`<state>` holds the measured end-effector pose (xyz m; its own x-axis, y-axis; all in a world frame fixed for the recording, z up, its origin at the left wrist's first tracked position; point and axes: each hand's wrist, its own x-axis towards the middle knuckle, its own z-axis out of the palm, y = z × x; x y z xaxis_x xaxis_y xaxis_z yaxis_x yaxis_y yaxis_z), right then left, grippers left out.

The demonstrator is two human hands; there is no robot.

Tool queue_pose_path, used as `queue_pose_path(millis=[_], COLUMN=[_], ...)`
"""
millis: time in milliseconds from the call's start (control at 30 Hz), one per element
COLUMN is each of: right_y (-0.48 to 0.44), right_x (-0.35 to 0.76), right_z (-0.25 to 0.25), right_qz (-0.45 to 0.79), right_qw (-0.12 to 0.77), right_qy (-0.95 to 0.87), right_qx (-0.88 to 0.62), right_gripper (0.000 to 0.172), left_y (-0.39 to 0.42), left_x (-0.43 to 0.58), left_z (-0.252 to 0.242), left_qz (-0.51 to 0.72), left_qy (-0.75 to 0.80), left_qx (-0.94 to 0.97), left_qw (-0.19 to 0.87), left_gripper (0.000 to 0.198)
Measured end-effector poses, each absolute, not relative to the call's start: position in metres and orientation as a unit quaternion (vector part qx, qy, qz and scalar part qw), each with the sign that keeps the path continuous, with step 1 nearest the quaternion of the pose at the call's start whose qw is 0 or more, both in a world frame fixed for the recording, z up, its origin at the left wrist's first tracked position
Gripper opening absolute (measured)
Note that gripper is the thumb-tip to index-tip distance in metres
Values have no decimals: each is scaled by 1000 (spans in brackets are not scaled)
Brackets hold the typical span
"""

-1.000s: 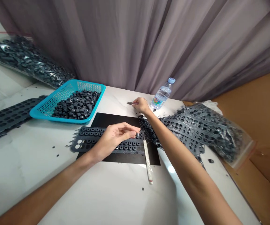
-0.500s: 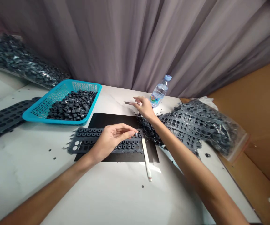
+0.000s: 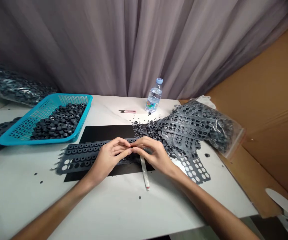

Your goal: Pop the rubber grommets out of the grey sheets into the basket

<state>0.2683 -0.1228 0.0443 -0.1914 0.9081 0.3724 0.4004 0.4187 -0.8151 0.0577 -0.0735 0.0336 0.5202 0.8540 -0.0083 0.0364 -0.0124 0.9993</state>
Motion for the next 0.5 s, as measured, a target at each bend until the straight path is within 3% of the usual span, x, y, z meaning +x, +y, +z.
queue_pose_path(millis=[333, 500], right_y=[-122, -125], right_x=[274, 269], right_z=[46, 44], right_qz=[242, 287], right_qw=[471, 471], right_qy=[-728, -709], right_qx=[-436, -439], right_gripper=[15, 14], left_y=[-67, -72], left_x=[63, 60], left_z=[32, 33], left_qz=[366, 364], left_qy=[326, 328], left_qx=[621, 699], left_qw=[612, 520], left_gripper=[27, 27])
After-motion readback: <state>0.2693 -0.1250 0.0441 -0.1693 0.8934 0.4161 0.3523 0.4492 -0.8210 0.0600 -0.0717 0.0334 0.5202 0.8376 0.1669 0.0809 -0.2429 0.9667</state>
